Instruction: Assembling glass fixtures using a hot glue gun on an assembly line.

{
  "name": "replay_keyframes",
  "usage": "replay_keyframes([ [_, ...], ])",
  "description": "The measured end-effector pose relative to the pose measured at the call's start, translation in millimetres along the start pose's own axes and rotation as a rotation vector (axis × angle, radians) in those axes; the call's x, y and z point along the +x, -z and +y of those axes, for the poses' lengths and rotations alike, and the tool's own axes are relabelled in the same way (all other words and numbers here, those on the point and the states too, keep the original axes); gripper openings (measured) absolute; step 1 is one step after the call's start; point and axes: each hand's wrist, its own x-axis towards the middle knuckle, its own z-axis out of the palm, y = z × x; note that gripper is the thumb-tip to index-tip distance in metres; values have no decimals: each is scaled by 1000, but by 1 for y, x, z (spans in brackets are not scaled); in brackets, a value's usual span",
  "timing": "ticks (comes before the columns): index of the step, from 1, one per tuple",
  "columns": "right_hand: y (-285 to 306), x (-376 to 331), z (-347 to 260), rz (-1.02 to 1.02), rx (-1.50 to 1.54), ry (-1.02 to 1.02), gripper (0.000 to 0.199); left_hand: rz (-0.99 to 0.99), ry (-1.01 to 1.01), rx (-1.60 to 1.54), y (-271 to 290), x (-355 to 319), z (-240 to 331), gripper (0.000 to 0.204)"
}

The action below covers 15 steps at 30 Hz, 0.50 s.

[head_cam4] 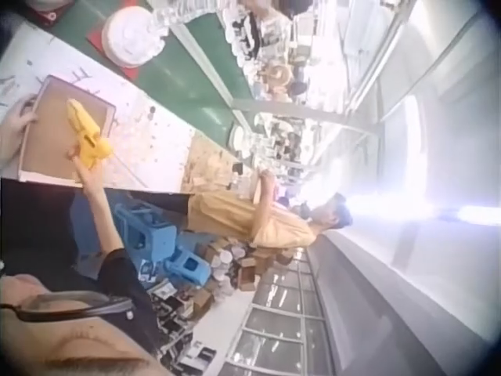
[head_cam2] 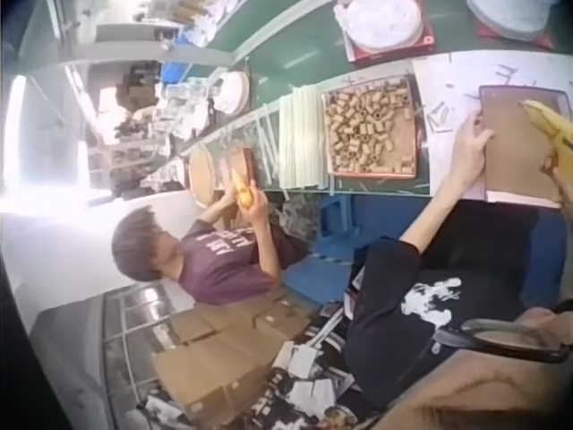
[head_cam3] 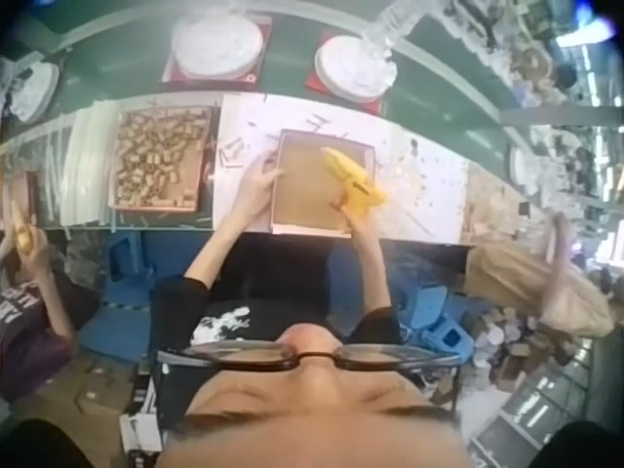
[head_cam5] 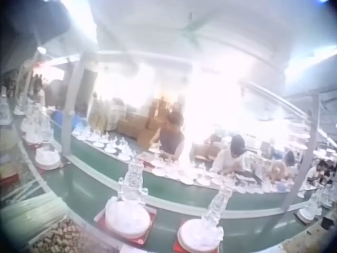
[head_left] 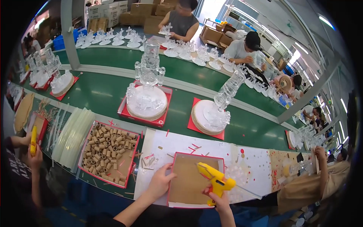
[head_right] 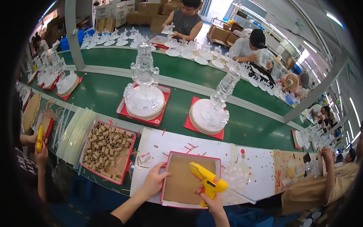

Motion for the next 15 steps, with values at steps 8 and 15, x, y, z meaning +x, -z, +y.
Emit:
replay_keyframes([
  [8, -8, 24, 22, -59, -240, -139, 33, 20, -20, -5, -1, -1, -4, 29],
  [15, -15, 33, 20, 44, -217, -257, 11, 4, -30, -43, -2, -3, -8, 27],
])
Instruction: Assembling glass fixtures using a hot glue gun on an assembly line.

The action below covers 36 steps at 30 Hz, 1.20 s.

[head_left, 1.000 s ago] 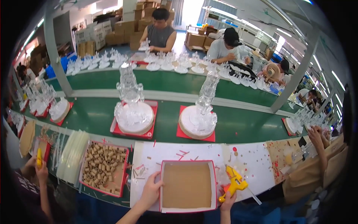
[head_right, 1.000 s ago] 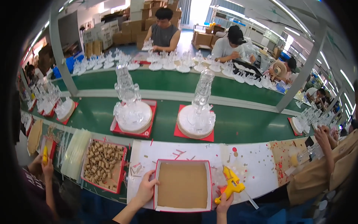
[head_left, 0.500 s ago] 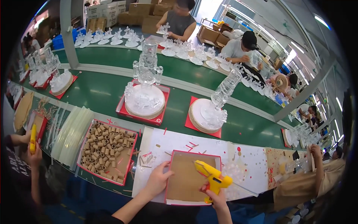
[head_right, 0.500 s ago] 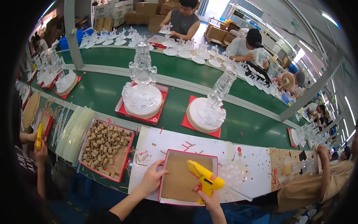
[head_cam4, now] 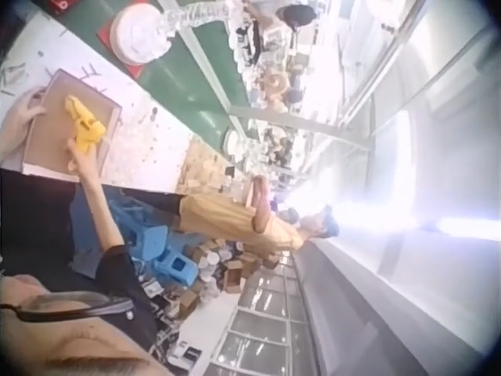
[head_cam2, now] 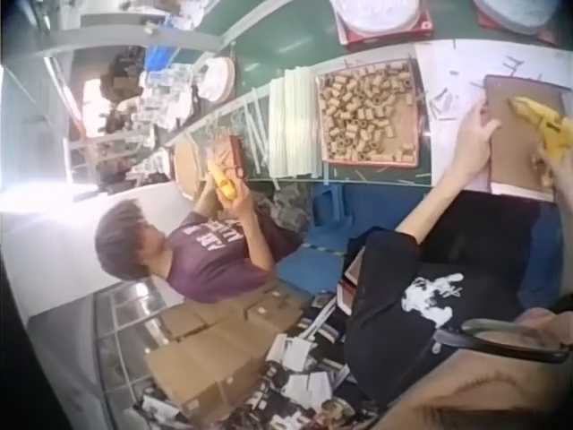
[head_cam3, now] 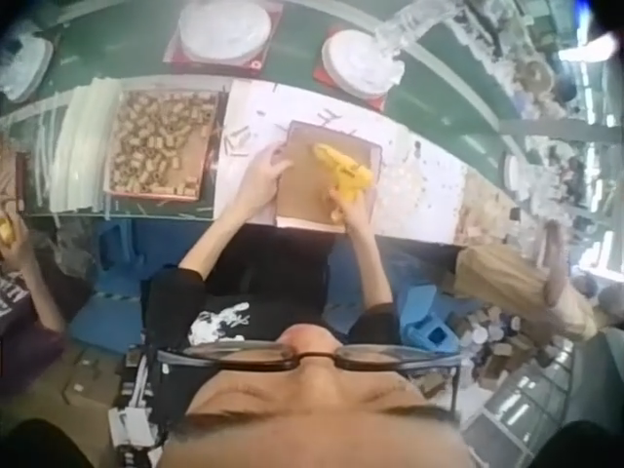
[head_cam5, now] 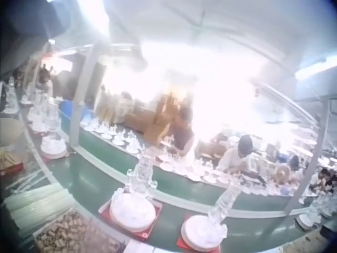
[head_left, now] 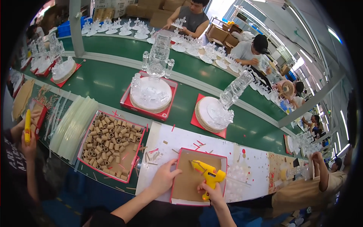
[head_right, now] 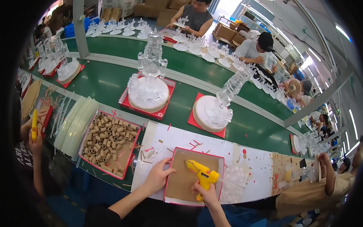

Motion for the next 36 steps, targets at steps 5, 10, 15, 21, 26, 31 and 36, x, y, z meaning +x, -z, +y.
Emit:
replay_keyframes([
  [5, -1, 0, -2, 14, 111, -25, 13, 6, 8, 48, 2, -1, 1, 28],
  [10, -1, -1, -2, 36, 57, -39, 16, 3, 23, 21, 1, -2, 2, 28],
  [15, -1, -2, -6, 68, 69, 9, 12, 16, 10, 32, -1, -2, 4, 28],
  [21, 8, 1, -1, 45, 36, -13, 16, 7, -4, 14, -2, 3, 1, 28],
  [26, 13, -23, -19, 91, -67, -31, 19, 4, 25, 15, 2, -2, 5, 28],
  [31, 46, -43, -28, 106, -294, 219, 29, 26, 11, 10, 0, -2, 2, 27],
  [36, 69, -45, -28, 223, -123, 117, 25, 18, 19, -1, -1, -2, 6, 28],
])
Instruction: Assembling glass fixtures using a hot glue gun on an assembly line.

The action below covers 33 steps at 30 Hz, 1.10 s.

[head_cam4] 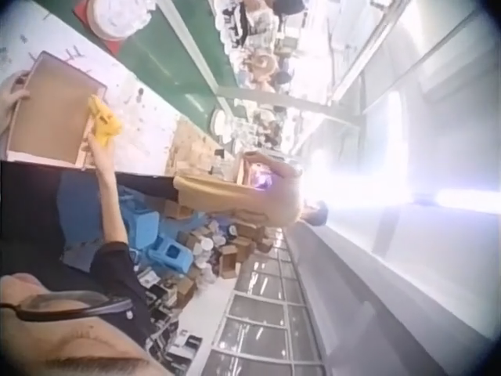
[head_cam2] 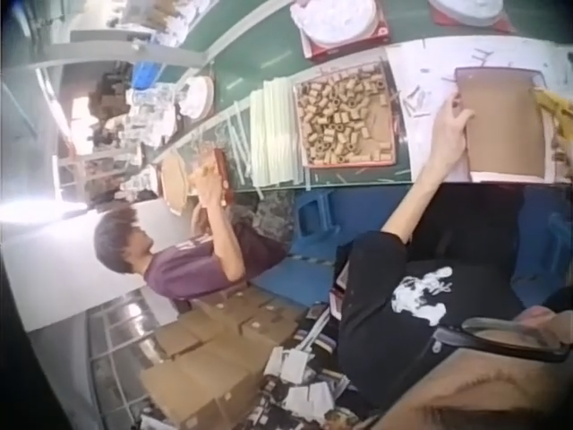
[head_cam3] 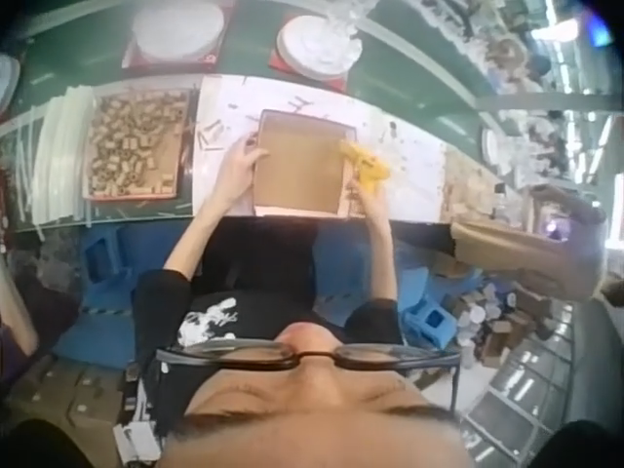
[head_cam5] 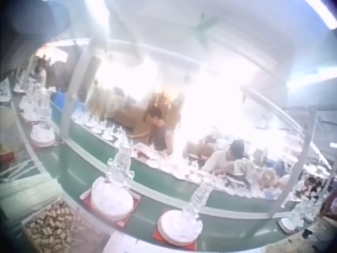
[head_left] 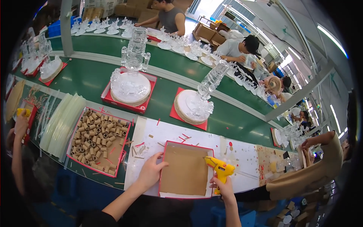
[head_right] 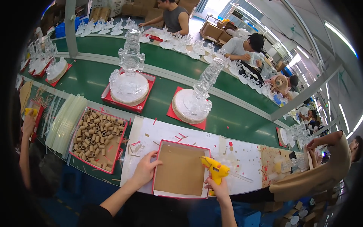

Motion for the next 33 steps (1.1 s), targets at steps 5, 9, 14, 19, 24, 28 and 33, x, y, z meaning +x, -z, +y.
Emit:
replay_keyframes([
  [5, -4, 10, -2, 30, 12, -69, 23, 6, 23, 18, 3, 1, -3, 24],
  [9, 0, 10, 1, 50, 40, -72, 23, -12, 29, -5, 0, 1, -3, 24],
  [14, 7, 11, 2, 45, 70, -86, 20, -14, 9, 3, 4, 6, 4, 31],
  [19, 4, 12, 4, 58, 70, -101, 16, -27, 25, -8, 1, 3, 1, 31],
  [24, 9, 7, 6, 45, 9, -85, 14, -26, 31, 13, 0, 5, 5, 32],
  [28, 13, 1, 7, -6, 53, -162, 20, -12, 8, 5, 1, 4, 1, 31],
  [33, -4, -29, 0, -111, 231, 14, 36, -22, 47, 7, 0, 5, -1, 28],
])
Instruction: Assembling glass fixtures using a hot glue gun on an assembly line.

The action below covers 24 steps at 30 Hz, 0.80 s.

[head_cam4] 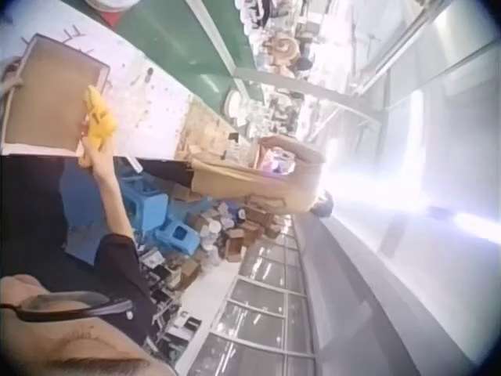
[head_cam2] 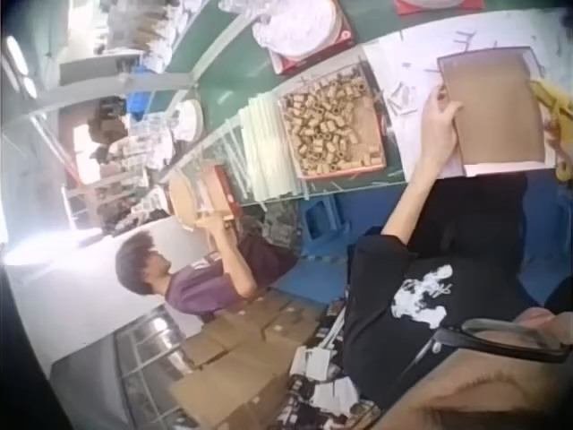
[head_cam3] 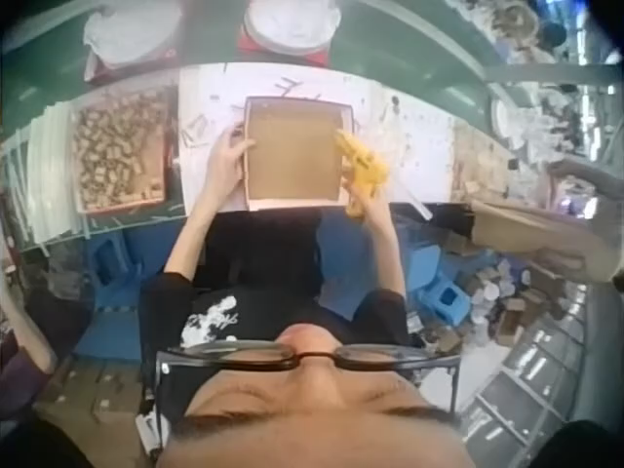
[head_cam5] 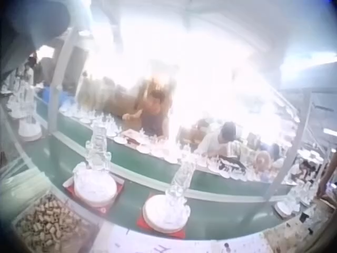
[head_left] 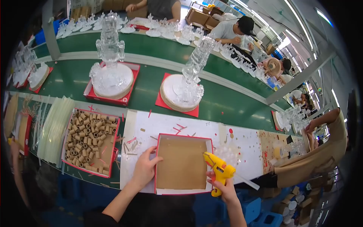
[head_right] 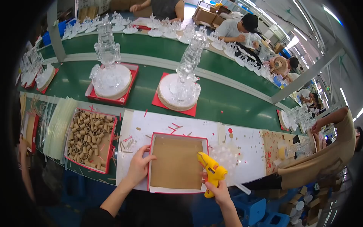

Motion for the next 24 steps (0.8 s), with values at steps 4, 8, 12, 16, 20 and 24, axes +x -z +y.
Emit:
replay_keyframes([
  [4, 3, -8, 7, -130, 76, -65, 38, -18, -8, 6, -3, 6, 4, 34],
  [8, -4, 2, 17, -186, 239, -239, 38, -8, -5, 20, -4, 2, 1, 34],
  [12, -10, 3, 23, -262, 54, -202, 38, -5, 2, 15, -5, 4, 2, 33],
  [16, -24, -3, 5, -223, -131, -190, 44, -10, 16, 12, -2, 5, 4, 33],
  [20, -13, 3, 24, -224, -76, -175, 43, -11, -13, 25, -1, 5, 3, 34],
  [24, -16, 0, 11, -123, -63, -244, 25, -7, 6, 10, -3, 2, 1, 34],
])
